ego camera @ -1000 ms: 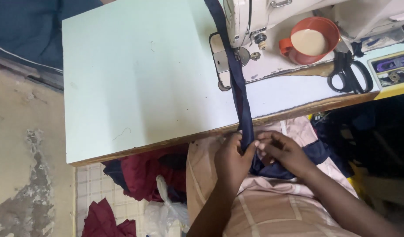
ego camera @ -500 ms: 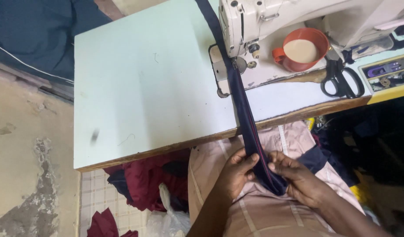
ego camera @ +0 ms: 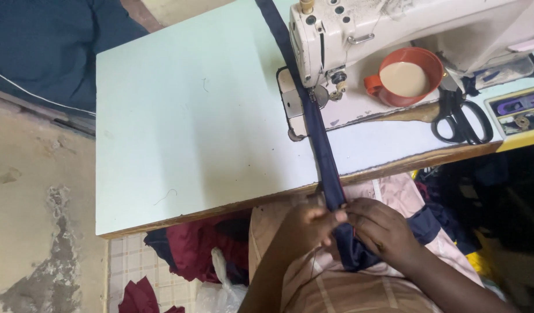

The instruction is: Folding and preparing a long strip of fabric at a sewing workstation for subsequent machine sewing.

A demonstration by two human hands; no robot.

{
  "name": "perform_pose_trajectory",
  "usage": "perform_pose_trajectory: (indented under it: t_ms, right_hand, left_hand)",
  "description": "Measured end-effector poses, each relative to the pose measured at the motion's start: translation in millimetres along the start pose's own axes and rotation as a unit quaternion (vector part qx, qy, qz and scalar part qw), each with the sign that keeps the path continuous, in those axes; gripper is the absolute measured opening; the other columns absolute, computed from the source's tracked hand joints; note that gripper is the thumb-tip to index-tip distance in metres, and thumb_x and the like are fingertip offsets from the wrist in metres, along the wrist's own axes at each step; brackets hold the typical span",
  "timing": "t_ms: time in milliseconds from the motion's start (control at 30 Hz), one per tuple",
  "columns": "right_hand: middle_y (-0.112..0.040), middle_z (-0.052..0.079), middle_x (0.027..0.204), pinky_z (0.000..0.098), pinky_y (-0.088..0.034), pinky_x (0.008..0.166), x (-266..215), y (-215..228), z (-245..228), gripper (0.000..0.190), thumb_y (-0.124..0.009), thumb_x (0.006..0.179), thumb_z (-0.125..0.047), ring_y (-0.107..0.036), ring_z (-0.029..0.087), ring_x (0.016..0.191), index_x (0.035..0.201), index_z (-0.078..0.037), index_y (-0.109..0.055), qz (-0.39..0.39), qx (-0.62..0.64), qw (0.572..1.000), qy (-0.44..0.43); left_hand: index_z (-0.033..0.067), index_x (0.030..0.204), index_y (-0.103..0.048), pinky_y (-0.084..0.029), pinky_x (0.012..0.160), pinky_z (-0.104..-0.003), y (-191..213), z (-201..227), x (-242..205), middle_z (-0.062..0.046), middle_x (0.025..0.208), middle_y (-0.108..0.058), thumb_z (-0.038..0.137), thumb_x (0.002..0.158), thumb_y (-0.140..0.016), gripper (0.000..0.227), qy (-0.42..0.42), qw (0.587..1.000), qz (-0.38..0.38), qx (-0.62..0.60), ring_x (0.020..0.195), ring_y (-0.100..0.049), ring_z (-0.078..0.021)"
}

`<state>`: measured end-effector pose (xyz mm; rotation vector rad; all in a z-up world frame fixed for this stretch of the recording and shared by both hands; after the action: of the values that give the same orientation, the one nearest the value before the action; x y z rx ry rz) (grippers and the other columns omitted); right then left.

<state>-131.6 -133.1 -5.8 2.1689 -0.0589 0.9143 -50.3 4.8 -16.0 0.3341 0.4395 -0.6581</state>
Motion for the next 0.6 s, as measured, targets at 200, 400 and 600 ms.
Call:
perform_pose_trajectory:
  t_ms: [200, 400, 600]
  right_hand:
    - [-0.070, 0.015, 0.116, 0.0399, -0.059, 0.097, 12.1, 7.4, -9.1, 0.024, -0.059, 0.098, -0.008, -0.071, 0.031, 0.106, 0.118, -0.001, -0.069, 0.001, 0.015, 1.000, -0.006]
    - [-0.071, 0.014, 0.123, 0.0394, -0.059, 0.095, -6.5, 1.1, -0.3, 0.028, -0.059, 0.098, -0.013, -0.072, 0.031, 0.108, 0.124, -0.004, -0.068, -0.049, 0.020, 0.997, -0.059]
    - [-0.070, 0.014, 0.121, 0.0399, -0.059, 0.093, -1.0, -9.8, -0.1, 0.030, -0.050, 0.103, -0.016, -0.071, 0.031, 0.108, 0.123, -0.001, -0.066, -0.109, 0.007, 0.993, -0.036]
  left_hand:
    - [0.0167, 0.135, -0.058, -0.064, 0.069, -0.031, 47.4, 33.0, 62.2, -0.008, 0.097, -0.072, 0.035, 0.086, -0.067, 0.053, -0.009, 0.984, 0.155, -0.085, 0.083, -0.069, -0.0172]
    - [0.0208, 0.121, -0.068, -0.058, 0.073, -0.032, 59.6, 37.5, 57.0, 0.000, 0.074, -0.069, 0.015, 0.088, -0.065, 0.033, -0.005, 0.978, 0.207, 0.001, 0.067, -0.064, -0.0138]
    - [0.0092, 0.120, -0.069, -0.052, 0.094, -0.046, 36.9, 47.7, 62.5, -0.012, 0.124, -0.063, -0.004, 0.092, -0.056, 0.033, -0.318, 0.888, 0.227, 0.244, 0.117, -0.060, -0.0324]
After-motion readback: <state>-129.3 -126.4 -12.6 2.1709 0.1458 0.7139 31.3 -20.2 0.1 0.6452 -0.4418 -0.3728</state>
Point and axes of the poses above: each hand's wrist, its own x-axis towards the middle knuckle, its own y-axis out of the back of the hand, z = x × y, the point moved 7 cm from there along x, towards the middle knuckle
